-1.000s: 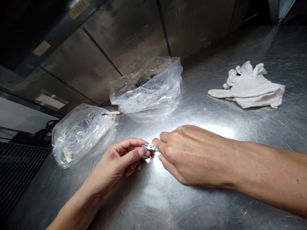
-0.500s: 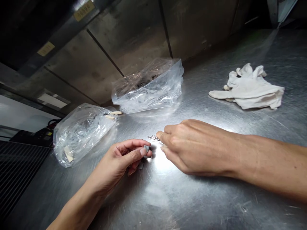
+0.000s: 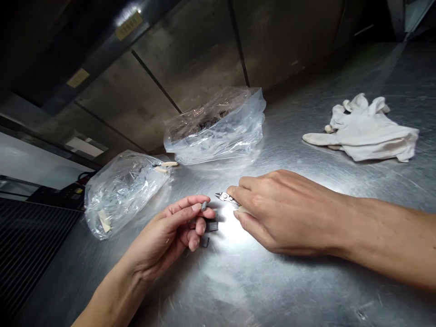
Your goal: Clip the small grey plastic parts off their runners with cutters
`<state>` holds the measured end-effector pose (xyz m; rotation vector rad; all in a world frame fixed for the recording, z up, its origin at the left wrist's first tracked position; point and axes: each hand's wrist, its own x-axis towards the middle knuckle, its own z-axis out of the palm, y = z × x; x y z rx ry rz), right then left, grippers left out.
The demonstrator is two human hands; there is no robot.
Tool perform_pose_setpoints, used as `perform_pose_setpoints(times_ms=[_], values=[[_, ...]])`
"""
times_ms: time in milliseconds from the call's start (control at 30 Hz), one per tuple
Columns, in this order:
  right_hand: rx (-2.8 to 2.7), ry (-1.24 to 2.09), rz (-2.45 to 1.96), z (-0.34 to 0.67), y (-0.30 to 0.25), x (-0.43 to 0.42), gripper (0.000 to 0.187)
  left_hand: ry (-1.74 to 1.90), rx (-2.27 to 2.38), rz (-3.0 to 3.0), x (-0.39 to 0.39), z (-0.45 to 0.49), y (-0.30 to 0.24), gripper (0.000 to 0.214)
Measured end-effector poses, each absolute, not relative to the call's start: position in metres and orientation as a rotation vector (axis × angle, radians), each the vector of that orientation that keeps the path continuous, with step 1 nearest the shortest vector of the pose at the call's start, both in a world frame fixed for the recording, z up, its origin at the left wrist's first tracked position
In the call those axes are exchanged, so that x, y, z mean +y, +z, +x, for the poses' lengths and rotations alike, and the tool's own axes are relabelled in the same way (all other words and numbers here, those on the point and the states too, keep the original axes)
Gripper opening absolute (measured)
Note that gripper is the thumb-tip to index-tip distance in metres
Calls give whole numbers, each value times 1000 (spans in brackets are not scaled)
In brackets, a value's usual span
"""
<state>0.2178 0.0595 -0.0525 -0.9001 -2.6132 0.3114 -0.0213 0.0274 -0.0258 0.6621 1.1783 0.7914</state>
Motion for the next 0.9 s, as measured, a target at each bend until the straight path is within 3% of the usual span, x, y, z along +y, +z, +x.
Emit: perform_pose_setpoints(times_ms=[567,900], values=[[-2593,342,-877,217,-58,59,23,822,1058,515,29,-23,-24,22],[-2590,284,-856,218,-63,59,23,823,1063,464,30,-20,-24,15]])
